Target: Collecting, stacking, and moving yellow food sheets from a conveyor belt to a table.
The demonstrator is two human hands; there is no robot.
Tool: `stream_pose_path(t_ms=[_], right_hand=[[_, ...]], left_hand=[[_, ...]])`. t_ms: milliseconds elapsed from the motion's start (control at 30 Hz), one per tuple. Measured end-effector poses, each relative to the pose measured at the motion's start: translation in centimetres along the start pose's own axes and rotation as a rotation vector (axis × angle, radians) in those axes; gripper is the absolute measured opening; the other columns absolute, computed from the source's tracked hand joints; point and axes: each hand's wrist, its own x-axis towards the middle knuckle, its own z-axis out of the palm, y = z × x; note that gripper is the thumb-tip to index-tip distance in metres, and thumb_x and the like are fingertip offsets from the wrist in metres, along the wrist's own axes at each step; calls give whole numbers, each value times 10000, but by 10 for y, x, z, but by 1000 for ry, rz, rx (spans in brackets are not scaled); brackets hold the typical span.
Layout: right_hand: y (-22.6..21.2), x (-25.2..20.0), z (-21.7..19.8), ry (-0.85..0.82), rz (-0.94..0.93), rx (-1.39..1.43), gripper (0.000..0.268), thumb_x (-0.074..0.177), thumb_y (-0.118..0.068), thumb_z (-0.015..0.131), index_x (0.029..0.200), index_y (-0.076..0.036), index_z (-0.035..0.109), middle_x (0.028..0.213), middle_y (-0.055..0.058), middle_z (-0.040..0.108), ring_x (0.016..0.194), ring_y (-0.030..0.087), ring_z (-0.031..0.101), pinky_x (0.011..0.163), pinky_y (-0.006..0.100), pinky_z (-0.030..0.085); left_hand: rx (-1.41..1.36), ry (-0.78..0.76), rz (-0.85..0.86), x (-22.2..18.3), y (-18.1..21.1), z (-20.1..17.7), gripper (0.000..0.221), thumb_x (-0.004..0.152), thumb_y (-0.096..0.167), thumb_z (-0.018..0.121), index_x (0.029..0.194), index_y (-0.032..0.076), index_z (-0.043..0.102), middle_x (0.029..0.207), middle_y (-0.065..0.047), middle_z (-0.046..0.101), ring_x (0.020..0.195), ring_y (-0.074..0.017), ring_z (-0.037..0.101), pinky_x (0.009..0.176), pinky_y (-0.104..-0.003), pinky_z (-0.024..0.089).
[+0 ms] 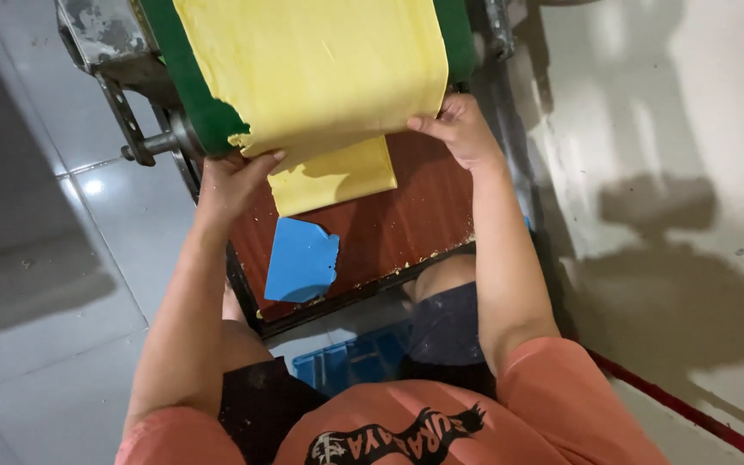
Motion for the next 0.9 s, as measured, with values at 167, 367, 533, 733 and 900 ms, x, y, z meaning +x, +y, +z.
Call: stream_pose_path(t_ms=[167, 367, 533, 733, 900], right_hand=[[2, -3, 5, -5, 136, -128, 162, 809, -68, 908, 892, -8, 781, 844, 49, 740, 789, 80, 629, 749, 243, 557], [26, 7, -6, -69, 534, -381, 374, 802, -263, 823, 1118, -73, 762, 1210, 43, 747, 1146, 82, 688, 1060, 231, 514], [51, 9, 11, 70, 475, -623, 561, 702, -457, 951, 574, -68, 568, 538, 28, 445, 492, 173, 414, 496, 304, 266], [77, 15, 6, 50, 466, -637, 400, 751, -360, 892, 781, 12, 748, 654, 108, 649, 629, 199, 634, 581, 276, 467], [116, 17, 4, 33, 557, -650, 721, 803, -561, 867, 1247, -18, 702, 1219, 186, 712, 1149, 332, 685, 909, 412, 582]], left_hand=[[121, -1, -151, 5, -3, -4, 391, 881, 227, 752, 1244, 90, 699, 1292, -23, 707, 1226, -163, 655, 1020, -325, 548], [266, -7, -296, 11, -20, -9, 435, 856, 298, 761, 1247, 117, 705, 1307, -15, 706, 1227, -195, 657, 977, -341, 537], [348, -46, -136, 23, -61, -15, 355, 884, 262, 782, 1139, 26, 709, 1157, -140, 713, 1088, -331, 676, 890, -420, 552], [402, -47, -194, 37, -101, -9, 502, 908, 408, 814, 1020, -74, 728, 817, -179, 743, 817, -313, 726, 758, -446, 554], [233, 4, -303, 37, -133, -6, 443, 848, 301, 829, 1039, -87, 734, 808, -244, 733, 644, -330, 738, 526, -427, 640]])
